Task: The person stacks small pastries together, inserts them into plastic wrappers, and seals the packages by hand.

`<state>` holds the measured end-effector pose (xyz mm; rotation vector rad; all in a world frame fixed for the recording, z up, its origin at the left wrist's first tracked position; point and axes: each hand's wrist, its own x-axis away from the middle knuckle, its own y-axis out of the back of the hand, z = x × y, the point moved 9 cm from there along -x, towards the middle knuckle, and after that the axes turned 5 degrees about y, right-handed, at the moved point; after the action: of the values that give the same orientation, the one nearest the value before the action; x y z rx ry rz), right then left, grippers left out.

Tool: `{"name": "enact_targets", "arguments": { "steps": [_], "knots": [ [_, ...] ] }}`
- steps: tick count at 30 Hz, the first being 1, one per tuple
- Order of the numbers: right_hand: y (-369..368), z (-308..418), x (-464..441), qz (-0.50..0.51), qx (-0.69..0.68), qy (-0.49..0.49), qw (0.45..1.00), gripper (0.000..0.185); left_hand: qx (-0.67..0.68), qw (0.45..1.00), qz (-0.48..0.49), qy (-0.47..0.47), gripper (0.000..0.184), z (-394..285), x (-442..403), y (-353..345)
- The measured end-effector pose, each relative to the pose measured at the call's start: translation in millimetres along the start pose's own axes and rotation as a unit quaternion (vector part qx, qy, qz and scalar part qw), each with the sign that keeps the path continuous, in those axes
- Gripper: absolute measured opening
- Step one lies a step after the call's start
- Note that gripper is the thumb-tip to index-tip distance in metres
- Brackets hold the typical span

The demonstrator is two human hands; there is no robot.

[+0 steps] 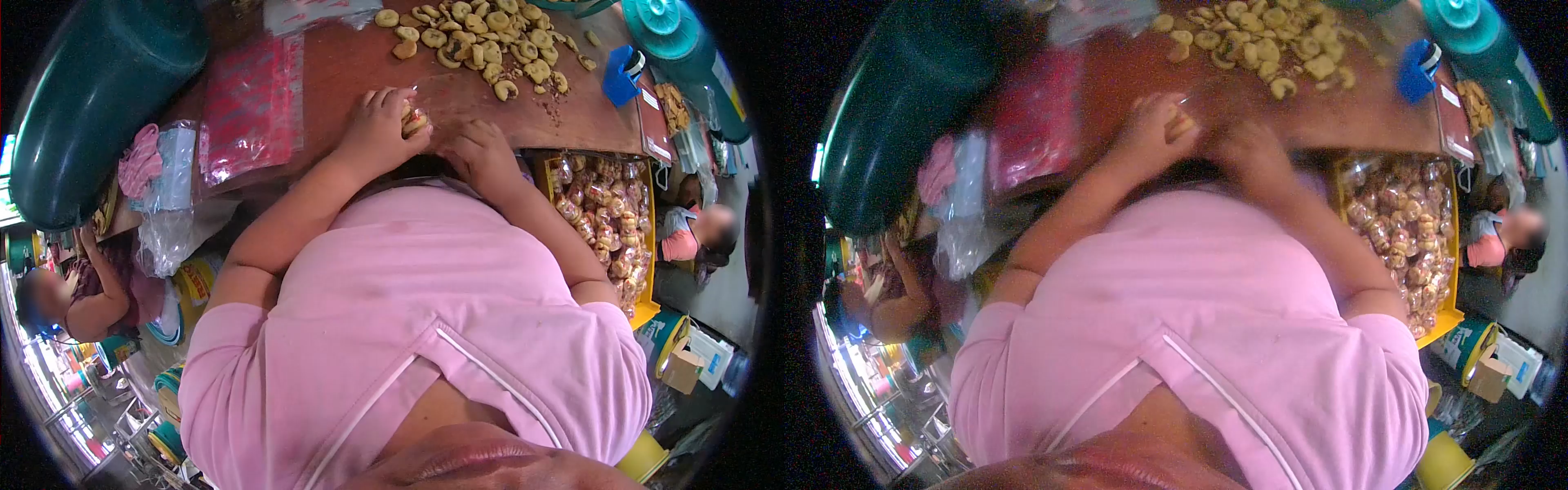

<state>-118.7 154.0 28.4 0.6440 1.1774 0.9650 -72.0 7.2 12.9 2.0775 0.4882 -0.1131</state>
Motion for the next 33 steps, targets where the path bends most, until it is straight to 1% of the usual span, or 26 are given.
{"name": "enact_targets", "arguments": {
  "steps": [2, 5, 8, 11, 14, 16, 17, 20, 23, 26, 29, 31, 33],
  "knots": [
    [9, -2, -12, -0.023, 0.007, -0.007, 1.0, 0.015, -0.006, 1.0, 0.002, -0.011, 0.059, 4, -1, -3],
    [8, -15, -28, -0.023, -0.029, -0.021, 0.999, 0.015, -0.003, 0.999, 0.022, -0.028, 0.06, 5, -2, -2],
    [-10, -32, -33, 0.008, -0.159, -0.056, 0.986, 0.014, 0.008, 0.998, 0.056, -0.028, 0.061, 4, -5, -2],
    [-19, -48, -36, 0.026, -0.238, -0.16, 0.958, 0.017, 0.018, 0.997, 0.073, -0.015, 0.062, -1, -3, 1],
    [-24, -49, -38, 0.087, -0.231, -0.217, 0.945, 0.023, 0.021, 0.997, 0.064, -0.024, 0.062, 2, -2, -7],
    [-19, -47, -44, 0.06, -0.1, -0.149, 0.982, 0.025, 0.015, 0.998, 0.05, -0.036, 0.062, 2, -4, -10],
    [-16, -44, -46, 0.047, -0.033, -0.114, 0.992, 0.025, 0.009, 0.998, 0.042, -0.041, 0.061, 2, -4, -11],
    [2, -26, -44, 0.033, 0.105, -0.12, 0.987, 0.029, 0.009, 0.998, 0.035, -0.051, 0.058, 1, -6, -10],
    [-18, -16, -20, 0.102, 0.099, -0.084, 0.986, 0.031, 0.021, 0.997, 0.047, -0.054, 0.055, -1, -5, -4],
    [1, 4, -13, 0.07, 0.084, -0.039, 0.993, 0.028, 0.033, 0.996, 0.057, -0.059, 0.052, 0, -5, -2],
    [5, 9, -17, 0.057, 0.122, 0.046, 0.99, 0.025, 0.029, 0.995, 0.064, -0.066, 0.05, 5, -7, -10],
    [-3, -15, -27, 0.108, 0.022, -0.039, 0.993, 0.023, 0.02, 0.995, 0.069, -0.071, 0.05, 5, -9, -11],
    [-12, -37, -34, 0.157, -0.065, -0.133, 0.976, 0.023, 0.011, 0.994, 0.079, -0.071, 0.05, 5, -9, -9]
  ]
}}
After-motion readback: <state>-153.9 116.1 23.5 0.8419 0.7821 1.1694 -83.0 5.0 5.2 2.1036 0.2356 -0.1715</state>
